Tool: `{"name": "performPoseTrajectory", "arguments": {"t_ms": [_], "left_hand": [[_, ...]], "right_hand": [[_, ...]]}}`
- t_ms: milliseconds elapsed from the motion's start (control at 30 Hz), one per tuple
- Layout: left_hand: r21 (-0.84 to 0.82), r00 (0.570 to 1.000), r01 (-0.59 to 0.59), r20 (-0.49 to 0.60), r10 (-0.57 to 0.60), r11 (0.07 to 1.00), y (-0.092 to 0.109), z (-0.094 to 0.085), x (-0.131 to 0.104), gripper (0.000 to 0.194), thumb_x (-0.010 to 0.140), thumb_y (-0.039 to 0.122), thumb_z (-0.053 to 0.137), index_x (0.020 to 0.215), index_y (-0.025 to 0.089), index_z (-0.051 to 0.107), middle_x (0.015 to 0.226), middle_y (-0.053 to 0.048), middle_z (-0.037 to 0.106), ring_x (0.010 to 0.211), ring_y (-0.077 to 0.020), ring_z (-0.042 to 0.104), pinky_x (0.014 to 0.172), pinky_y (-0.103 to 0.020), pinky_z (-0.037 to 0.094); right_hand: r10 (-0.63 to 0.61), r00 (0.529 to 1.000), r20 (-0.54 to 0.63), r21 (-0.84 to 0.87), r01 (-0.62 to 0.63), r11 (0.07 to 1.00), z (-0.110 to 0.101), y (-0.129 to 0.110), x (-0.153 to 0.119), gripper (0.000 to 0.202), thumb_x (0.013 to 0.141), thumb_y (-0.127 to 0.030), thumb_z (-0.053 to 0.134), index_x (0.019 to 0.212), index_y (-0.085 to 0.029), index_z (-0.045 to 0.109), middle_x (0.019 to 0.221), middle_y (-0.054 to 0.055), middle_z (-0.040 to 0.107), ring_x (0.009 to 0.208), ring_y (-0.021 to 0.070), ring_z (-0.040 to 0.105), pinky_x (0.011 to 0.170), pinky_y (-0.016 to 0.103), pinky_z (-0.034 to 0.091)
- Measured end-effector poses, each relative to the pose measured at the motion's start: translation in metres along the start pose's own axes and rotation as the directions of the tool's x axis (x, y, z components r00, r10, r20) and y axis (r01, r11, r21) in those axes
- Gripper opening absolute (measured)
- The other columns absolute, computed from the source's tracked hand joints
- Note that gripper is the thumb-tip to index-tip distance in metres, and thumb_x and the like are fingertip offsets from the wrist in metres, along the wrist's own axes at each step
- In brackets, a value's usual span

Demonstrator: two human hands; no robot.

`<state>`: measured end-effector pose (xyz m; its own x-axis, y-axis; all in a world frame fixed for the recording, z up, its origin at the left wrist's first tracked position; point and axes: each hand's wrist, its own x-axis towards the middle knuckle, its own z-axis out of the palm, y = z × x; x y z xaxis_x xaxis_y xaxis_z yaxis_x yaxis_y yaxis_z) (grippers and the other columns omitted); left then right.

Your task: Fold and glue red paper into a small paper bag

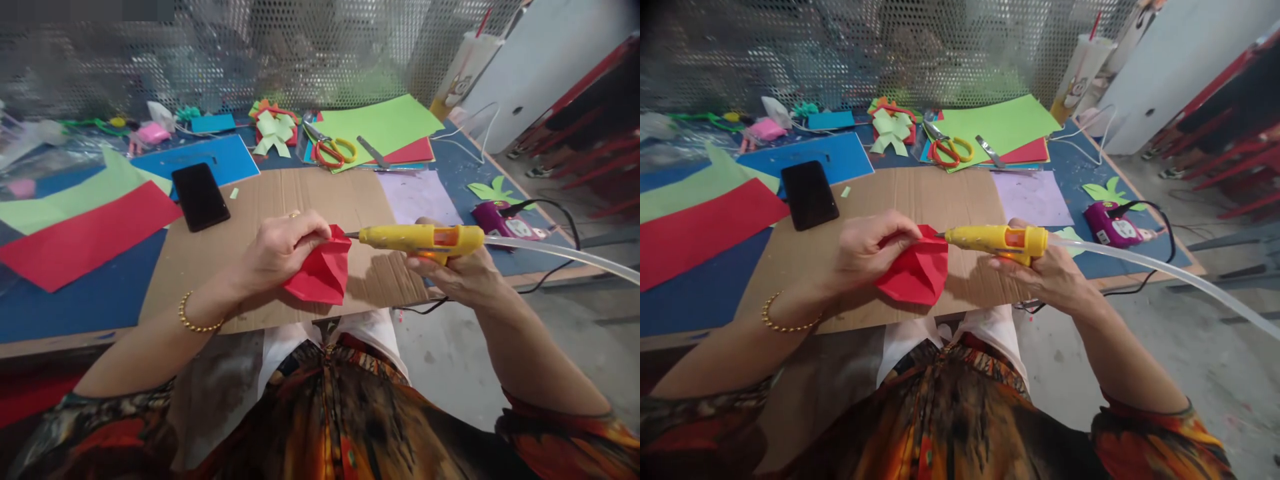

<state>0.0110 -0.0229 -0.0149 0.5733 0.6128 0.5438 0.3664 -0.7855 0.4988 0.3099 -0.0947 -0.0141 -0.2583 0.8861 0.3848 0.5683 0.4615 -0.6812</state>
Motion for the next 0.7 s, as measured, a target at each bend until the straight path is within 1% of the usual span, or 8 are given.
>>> {"name": "performPoseTrajectory", "arguments": {"t_ms": [67, 167, 267, 333, 433, 500, 600, 700], "left_hand": [[0.009, 1.000, -0.004, 0.008, 0.004, 1.000, 0.001, 0.000, 0.000, 0.020, 0.104, 0.018, 0.058, 0.095, 0.023, 0.075, 0.087, -0.001, 0.080, 0.076, -0.0147, 0.072, 0.073, -0.028, 0.056], [0.034, 1.000, 0.009, 0.003, -0.009, 0.999, 0.002, 0.000, -0.001, 0.020, 0.104, 0.019, 0.059, 0.095, 0.023, 0.075, 0.087, -0.001, 0.080, 0.075, -0.0150, 0.072, 0.073, -0.028, 0.056], [0.035, 1.000, 0.001, -0.016, 0.000, 0.999, 0.004, -0.001, -0.002, 0.019, 0.104, 0.018, 0.059, 0.095, 0.023, 0.075, 0.086, -0.001, 0.079, 0.074, -0.0144, 0.071, 0.072, -0.028, 0.056], [0.032, 1.000, -0.014, -0.003, 0.014, 0.999, 0.004, -0.001, -0.001, 0.020, 0.105, 0.018, 0.059, 0.095, 0.023, 0.075, 0.085, -0.001, 0.079, 0.073, -0.0142, 0.070, 0.071, -0.027, 0.056], [0.038, 1.000, 0.007, 0.020, -0.008, 0.999, 0.005, -0.002, -0.001, 0.021, 0.106, 0.020, 0.057, 0.096, 0.023, 0.076, 0.087, -0.001, 0.079, 0.073, -0.0142, 0.070, 0.071, -0.028, 0.055], [0.043, 0.999, 0.028, 0.024, -0.029, 0.999, 0.006, -0.002, -0.001, 0.021, 0.106, 0.020, 0.057, 0.096, 0.023, 0.076, 0.088, -0.001, 0.079, 0.074, -0.0143, 0.070, 0.071, -0.028, 0.055], [0.042, 0.999, 0.027, 0.026, -0.028, 0.999, 0.006, -0.002, -0.002, 0.021, 0.106, 0.020, 0.058, 0.096, 0.024, 0.076, 0.087, -0.001, 0.079, 0.074, -0.0147, 0.071, 0.071, -0.028, 0.055], [0.044, 1.000, 0.024, 0.014, -0.025, 0.999, 0.005, -0.001, -0.002, 0.020, 0.105, 0.019, 0.059, 0.095, 0.024, 0.075, 0.086, -0.001, 0.079, 0.073, -0.0145, 0.070, 0.070, -0.027, 0.054]], "right_hand": [[-0.001, 1.000, 0.009, -0.049, 0.002, 0.999, 0.000, -0.002, 0.001, 0.048, 0.098, -0.067, 0.069, 0.077, -0.026, 0.058, 0.075, 0.001, 0.054, 0.064, 0.0170, 0.049, 0.056, 0.035, 0.039], [-0.012, 1.000, -0.013, -0.127, 0.011, 0.992, 0.000, -0.004, 0.002, 0.050, 0.099, -0.070, 0.065, 0.076, -0.026, 0.056, 0.074, 0.001, 0.052, 0.068, 0.0194, 0.049, 0.060, 0.037, 0.038], [-0.070, 0.997, -0.021, -0.189, 0.065, 0.980, 0.001, -0.005, 0.002, 0.051, 0.102, -0.070, 0.060, 0.076, -0.026, 0.055, 0.073, 0.002, 0.052, 0.069, 0.0205, 0.048, 0.063, 0.038, 0.037], [-0.110, 0.994, -0.002, -0.228, 0.107, 0.968, 0.001, -0.007, 0.002, 0.050, 0.104, -0.068, 0.060, 0.076, -0.026, 0.054, 0.072, 0.001, 0.052, 0.066, 0.0198, 0.046, 0.065, 0.039, 0.035], [-0.160, 0.987, 0.026, -0.284, 0.161, 0.945, 0.001, -0.009, 0.003, 0.047, 0.106, -0.062, 0.062, 0.077, -0.026, 0.051, 0.072, 0.000, 0.053, 0.064, 0.0183, 0.045, 0.066, 0.040, 0.033], [-0.215, 0.976, 0.031, -0.308, 0.214, 0.927, 0.000, -0.011, 0.002, 0.044, 0.107, -0.057, 0.062, 0.078, -0.026, 0.050, 0.072, -0.001, 0.054, 0.063, 0.0175, 0.047, 0.068, 0.040, 0.032], [-0.298, 0.954, 0.034, -0.351, 0.290, 0.890, 0.000, -0.013, 0.000, 0.040, 0.108, -0.050, 0.063, 0.081, -0.026, 0.049, 0.071, -0.003, 0.051, 0.063, 0.0165, 0.048, 0.070, 0.040, 0.032], [-0.316, 0.947, 0.062, -0.393, 0.314, 0.864, 0.000, -0.016, -0.003, 0.035, 0.110, -0.044, 0.061, 0.084, -0.026, 0.047, 0.072, -0.004, 0.049, 0.063, 0.0164, 0.048, 0.073, 0.041, 0.032]]}}
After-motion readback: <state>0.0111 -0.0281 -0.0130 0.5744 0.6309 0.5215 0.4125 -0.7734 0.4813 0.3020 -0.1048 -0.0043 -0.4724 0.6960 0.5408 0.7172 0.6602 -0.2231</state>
